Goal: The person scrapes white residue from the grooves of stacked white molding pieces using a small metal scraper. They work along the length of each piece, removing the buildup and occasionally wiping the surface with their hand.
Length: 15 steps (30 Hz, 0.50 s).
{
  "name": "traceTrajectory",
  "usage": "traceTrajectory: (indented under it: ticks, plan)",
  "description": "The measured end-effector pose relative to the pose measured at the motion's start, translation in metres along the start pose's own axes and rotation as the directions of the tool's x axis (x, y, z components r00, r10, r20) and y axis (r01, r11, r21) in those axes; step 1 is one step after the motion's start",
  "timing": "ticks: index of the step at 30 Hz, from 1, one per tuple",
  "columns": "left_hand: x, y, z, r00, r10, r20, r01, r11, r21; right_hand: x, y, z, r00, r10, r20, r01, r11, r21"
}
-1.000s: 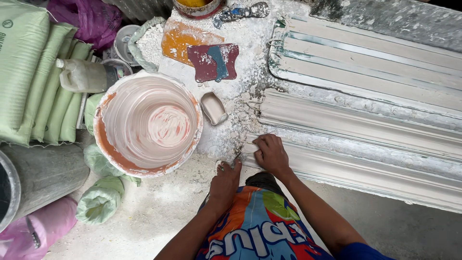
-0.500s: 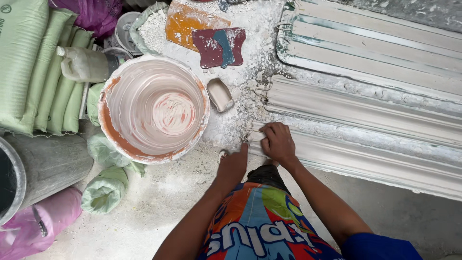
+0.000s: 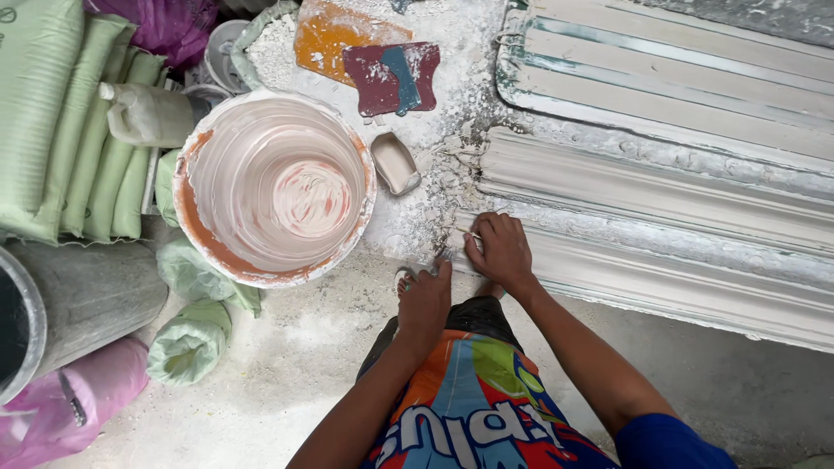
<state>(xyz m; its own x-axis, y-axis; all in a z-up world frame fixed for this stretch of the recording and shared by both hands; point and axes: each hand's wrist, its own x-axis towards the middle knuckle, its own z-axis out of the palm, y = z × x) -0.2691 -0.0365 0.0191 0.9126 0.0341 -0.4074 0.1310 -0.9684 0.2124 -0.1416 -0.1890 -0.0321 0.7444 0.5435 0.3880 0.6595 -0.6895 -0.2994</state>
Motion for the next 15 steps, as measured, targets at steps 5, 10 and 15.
traceTrajectory:
  ticks: [5, 10, 15]
  plan:
    - [0.005, 0.01, -0.006, 0.995, -0.041, 0.092, 0.046, 0.998, -0.052, 0.005, -0.006, -0.005, 0.999, -0.028, -0.017, 0.027, 0.998, -0.053]
    - [0.025, -0.017, 0.015, 0.985, 0.031, 0.171, 0.036, 0.927, -0.372, 0.006, -0.01, -0.01, 0.999, -0.043, -0.025, 0.041, 0.996, -0.074]
    - [0.028, -0.033, 0.037, 0.985, 0.051, 0.164, 0.015, 0.924, -0.381, 0.006, -0.008, -0.01, 0.998, -0.047, -0.044, 0.045, 0.997, -0.056]
